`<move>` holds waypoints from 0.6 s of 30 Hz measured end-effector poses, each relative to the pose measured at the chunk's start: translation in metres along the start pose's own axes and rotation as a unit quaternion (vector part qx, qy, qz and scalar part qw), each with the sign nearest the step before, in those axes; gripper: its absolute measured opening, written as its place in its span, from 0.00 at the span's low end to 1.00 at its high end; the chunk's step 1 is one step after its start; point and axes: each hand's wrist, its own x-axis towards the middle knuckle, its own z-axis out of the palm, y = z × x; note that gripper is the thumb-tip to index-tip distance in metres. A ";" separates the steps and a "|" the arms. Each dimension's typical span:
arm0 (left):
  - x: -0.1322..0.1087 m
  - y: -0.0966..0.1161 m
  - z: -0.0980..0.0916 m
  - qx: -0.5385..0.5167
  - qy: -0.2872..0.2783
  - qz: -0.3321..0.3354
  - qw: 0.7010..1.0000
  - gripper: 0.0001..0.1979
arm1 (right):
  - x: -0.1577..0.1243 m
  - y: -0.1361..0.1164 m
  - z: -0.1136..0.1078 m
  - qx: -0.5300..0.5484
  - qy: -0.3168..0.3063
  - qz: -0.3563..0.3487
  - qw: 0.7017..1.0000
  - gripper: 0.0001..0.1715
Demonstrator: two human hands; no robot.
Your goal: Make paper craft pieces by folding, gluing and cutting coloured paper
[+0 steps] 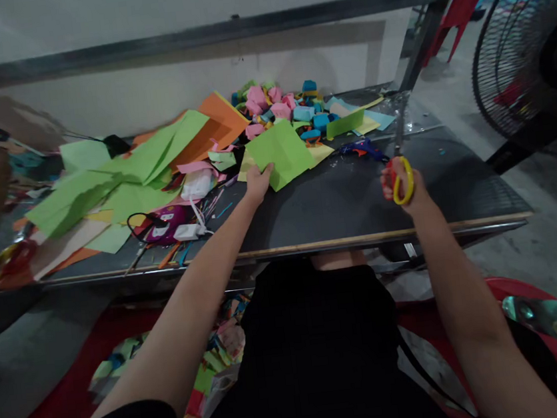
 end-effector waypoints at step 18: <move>0.012 -0.005 -0.006 -0.161 0.063 -0.035 0.984 0.15 | 0.033 0.010 0.098 0.138 -0.472 0.094 0.866 0.47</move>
